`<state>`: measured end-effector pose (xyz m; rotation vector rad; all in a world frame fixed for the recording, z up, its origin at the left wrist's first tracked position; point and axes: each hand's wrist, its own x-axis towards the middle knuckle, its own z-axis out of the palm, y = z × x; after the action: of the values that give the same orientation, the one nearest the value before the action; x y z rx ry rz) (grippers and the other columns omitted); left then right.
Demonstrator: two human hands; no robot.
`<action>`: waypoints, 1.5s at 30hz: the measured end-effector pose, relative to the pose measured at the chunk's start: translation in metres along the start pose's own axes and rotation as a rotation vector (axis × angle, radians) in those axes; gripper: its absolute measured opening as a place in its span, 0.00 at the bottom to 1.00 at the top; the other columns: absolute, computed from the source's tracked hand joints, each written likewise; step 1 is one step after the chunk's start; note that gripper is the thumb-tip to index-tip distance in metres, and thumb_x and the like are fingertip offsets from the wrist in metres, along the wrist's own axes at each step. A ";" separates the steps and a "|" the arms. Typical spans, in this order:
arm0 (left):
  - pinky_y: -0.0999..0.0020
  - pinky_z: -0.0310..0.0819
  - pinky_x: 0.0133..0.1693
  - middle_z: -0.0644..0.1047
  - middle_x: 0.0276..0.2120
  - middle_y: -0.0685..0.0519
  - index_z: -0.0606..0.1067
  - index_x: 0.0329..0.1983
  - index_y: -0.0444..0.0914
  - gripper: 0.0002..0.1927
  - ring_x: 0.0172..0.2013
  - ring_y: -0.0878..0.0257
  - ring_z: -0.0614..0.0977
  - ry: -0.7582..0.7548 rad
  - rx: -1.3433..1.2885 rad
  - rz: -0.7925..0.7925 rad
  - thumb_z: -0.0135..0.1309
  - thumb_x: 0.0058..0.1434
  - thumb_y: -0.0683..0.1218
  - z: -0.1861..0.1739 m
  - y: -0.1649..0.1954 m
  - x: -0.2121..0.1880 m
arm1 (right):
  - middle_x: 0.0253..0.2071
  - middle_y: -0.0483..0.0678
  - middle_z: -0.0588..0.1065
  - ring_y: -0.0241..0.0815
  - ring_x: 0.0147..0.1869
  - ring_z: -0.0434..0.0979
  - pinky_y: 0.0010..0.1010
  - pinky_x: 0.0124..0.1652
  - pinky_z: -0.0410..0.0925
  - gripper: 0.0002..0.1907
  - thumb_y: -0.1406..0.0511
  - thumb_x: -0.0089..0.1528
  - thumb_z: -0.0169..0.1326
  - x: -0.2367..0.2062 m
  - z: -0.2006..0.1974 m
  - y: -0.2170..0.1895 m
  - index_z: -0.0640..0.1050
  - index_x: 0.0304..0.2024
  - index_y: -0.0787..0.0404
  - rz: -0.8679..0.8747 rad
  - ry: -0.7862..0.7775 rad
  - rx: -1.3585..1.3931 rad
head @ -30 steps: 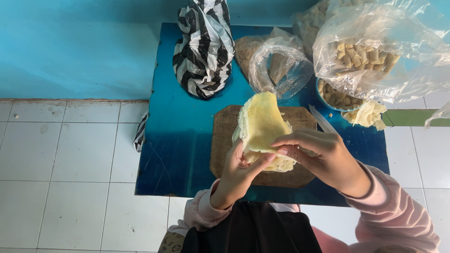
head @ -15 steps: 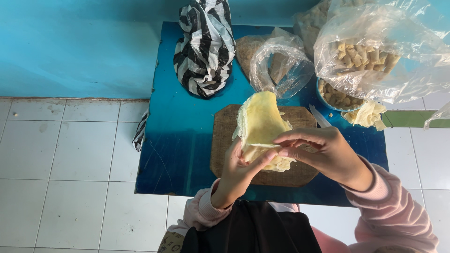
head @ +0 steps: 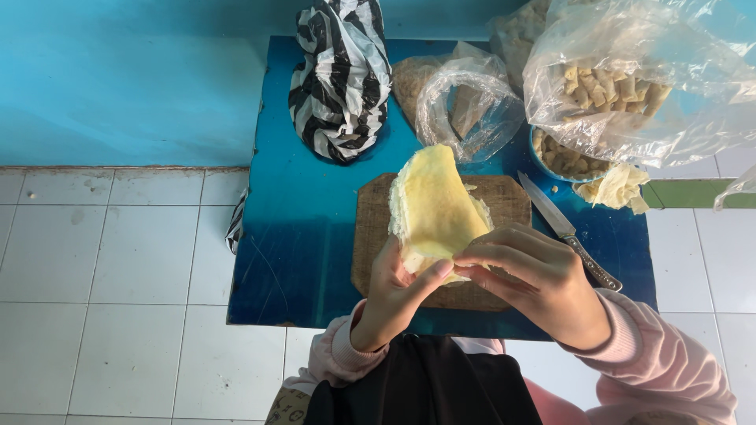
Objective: The person sits at a small blue table and tears pieces from a pale flat dough sheet, placing them into a plastic bag. They then set out a wooden cutting board and knife, take a stack of round flat crackers from a cloth bag, and peel the crackers apart one by one by hand over the board.
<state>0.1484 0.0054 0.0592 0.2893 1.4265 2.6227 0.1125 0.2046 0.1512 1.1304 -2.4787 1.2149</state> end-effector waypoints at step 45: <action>0.67 0.65 0.68 0.64 0.68 0.45 0.48 0.78 0.30 0.31 0.68 0.63 0.68 -0.201 0.081 -0.026 0.44 0.76 0.38 0.002 -0.002 -0.013 | 0.33 0.42 0.78 0.29 0.29 0.74 0.20 0.27 0.66 0.08 0.68 0.56 0.65 0.005 -0.001 0.004 0.84 0.38 0.62 0.204 -0.106 0.129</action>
<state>0.1619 0.0055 0.0577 0.5236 1.4592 2.4385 0.1057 0.2038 0.1513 1.0152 -2.6848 1.4227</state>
